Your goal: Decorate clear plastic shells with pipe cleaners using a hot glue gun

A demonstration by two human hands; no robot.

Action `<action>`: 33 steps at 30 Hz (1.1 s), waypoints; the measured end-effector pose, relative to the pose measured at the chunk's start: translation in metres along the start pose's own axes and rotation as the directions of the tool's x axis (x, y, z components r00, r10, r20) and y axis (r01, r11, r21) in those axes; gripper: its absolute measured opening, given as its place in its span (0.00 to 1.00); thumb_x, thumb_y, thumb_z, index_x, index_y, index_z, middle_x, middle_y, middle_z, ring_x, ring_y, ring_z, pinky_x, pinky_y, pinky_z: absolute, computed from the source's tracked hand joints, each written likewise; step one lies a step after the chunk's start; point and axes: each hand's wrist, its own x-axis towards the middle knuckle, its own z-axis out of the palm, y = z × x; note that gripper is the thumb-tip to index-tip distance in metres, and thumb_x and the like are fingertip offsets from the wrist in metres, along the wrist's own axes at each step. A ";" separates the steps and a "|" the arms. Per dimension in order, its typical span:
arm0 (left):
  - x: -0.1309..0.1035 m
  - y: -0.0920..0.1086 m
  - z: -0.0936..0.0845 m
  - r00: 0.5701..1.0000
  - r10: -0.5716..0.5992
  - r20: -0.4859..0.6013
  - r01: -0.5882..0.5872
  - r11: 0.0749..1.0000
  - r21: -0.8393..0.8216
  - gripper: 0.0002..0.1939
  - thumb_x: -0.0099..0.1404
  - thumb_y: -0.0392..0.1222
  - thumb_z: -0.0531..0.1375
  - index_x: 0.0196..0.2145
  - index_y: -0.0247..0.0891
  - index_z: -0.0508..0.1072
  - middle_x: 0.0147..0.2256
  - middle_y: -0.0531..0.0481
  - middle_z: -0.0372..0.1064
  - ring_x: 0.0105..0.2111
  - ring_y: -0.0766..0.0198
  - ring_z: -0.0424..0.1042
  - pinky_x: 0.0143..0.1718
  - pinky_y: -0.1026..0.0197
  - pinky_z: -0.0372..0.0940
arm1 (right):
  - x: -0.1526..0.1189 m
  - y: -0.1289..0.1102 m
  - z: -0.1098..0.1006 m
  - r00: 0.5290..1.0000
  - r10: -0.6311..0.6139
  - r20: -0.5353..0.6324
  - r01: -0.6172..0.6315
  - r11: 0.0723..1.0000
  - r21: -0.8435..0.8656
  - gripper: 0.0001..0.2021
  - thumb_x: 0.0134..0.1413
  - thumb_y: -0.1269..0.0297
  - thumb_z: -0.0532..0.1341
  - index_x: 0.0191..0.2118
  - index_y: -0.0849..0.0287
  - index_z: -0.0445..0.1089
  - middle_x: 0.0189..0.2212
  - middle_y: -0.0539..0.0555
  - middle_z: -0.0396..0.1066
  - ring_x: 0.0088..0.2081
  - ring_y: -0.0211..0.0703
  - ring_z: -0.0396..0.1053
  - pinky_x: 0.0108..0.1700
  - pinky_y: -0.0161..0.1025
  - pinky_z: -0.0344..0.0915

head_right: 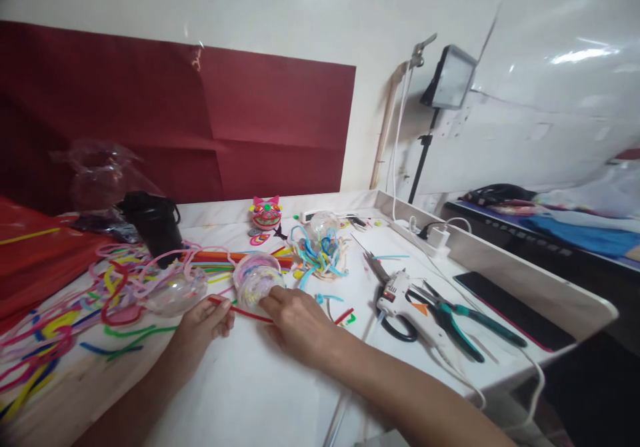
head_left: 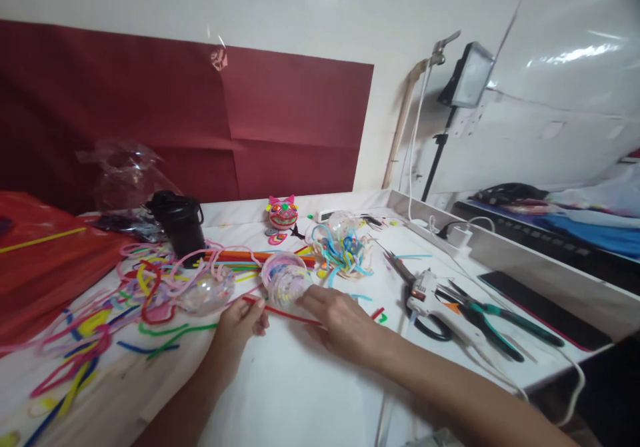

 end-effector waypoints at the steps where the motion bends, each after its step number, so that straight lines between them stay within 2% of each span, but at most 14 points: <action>1: -0.002 0.003 0.001 1.000 -0.015 0.001 0.015 1.000 -0.023 0.22 0.45 0.56 0.71 0.24 0.37 0.68 0.19 0.52 0.70 0.19 0.66 0.67 0.21 0.65 0.60 | -0.001 -0.001 0.001 1.000 0.014 -0.009 -0.015 0.999 -0.037 0.12 0.57 0.71 0.61 0.47 0.61 0.70 0.42 0.59 0.73 0.42 0.48 0.73 0.43 0.40 0.65; 4: -0.006 0.008 0.004 0.999 -0.028 0.015 0.029 0.997 -0.069 0.23 0.44 0.55 0.72 0.25 0.36 0.69 0.20 0.53 0.70 0.20 0.68 0.67 0.21 0.65 0.59 | -0.005 -0.003 0.002 0.999 0.039 -0.021 -0.041 0.993 -0.108 0.07 0.58 0.67 0.62 0.43 0.59 0.71 0.39 0.58 0.73 0.41 0.48 0.71 0.42 0.41 0.63; 7: -0.007 0.006 0.004 0.999 -0.032 0.040 0.036 0.991 -0.126 0.22 0.46 0.54 0.72 0.27 0.36 0.69 0.21 0.53 0.71 0.20 0.68 0.68 0.22 0.65 0.59 | -0.007 -0.003 0.003 0.998 0.048 0.039 -0.042 0.989 -0.142 0.06 0.59 0.64 0.63 0.40 0.59 0.71 0.37 0.58 0.74 0.41 0.49 0.71 0.40 0.41 0.61; 11: -0.006 0.000 0.003 0.998 -0.030 0.046 0.037 0.988 -0.153 0.22 0.47 0.54 0.72 0.27 0.36 0.69 0.21 0.53 0.71 0.20 0.67 0.68 0.21 0.65 0.59 | -0.009 -0.003 0.010 0.988 0.056 0.141 -0.032 0.985 -0.167 0.04 0.61 0.71 0.58 0.39 0.60 0.71 0.35 0.58 0.74 0.36 0.46 0.73 0.35 0.40 0.58; 16: -0.009 0.004 0.005 0.998 -0.017 0.065 0.027 0.989 -0.144 0.20 0.48 0.52 0.72 0.28 0.37 0.68 0.21 0.53 0.71 0.19 0.67 0.68 0.21 0.65 0.60 | -0.011 -0.002 0.010 0.988 0.057 0.142 -0.040 0.992 -0.123 0.09 0.58 0.77 0.56 0.40 0.60 0.70 0.36 0.57 0.74 0.33 0.42 0.72 0.29 0.38 0.53; 19: -0.011 0.011 0.006 0.999 -0.016 0.048 0.021 0.996 -0.091 0.20 0.47 0.51 0.72 0.28 0.37 0.69 0.21 0.53 0.72 0.19 0.68 0.67 0.21 0.66 0.60 | -0.012 0.002 0.006 0.988 0.087 0.129 -0.076 0.993 -0.086 0.10 0.57 0.78 0.55 0.41 0.61 0.69 0.38 0.58 0.74 0.34 0.43 0.72 0.30 0.37 0.54; 24: -0.010 0.016 0.005 1.000 0.019 0.016 -0.021 0.996 0.087 0.19 0.47 0.53 0.71 0.26 0.37 0.72 0.21 0.51 0.73 0.20 0.64 0.69 0.24 0.62 0.64 | -0.015 0.013 0.000 0.985 0.148 0.087 -0.147 0.989 -0.014 0.09 0.56 0.77 0.56 0.40 0.62 0.69 0.38 0.58 0.75 0.35 0.43 0.72 0.32 0.37 0.55; 28: -0.006 0.014 0.003 0.998 0.035 0.053 -0.043 0.985 0.165 0.20 0.46 0.55 0.70 0.26 0.37 0.73 0.23 0.49 0.75 0.21 0.63 0.70 0.23 0.61 0.64 | -0.016 0.023 0.000 0.985 0.166 0.042 -0.168 0.984 0.062 0.07 0.59 0.72 0.57 0.38 0.60 0.72 0.35 0.56 0.77 0.33 0.42 0.72 0.33 0.36 0.55; 33: 0.001 0.011 -0.001 0.994 0.061 0.093 -0.081 0.971 0.226 0.18 0.47 0.55 0.70 0.24 0.36 0.74 0.21 0.48 0.74 0.19 0.64 0.69 0.23 0.61 0.65 | -0.012 0.032 -0.001 0.970 0.227 0.088 -0.234 0.968 0.085 0.06 0.60 0.65 0.61 0.38 0.59 0.75 0.33 0.56 0.78 0.33 0.44 0.73 0.33 0.36 0.55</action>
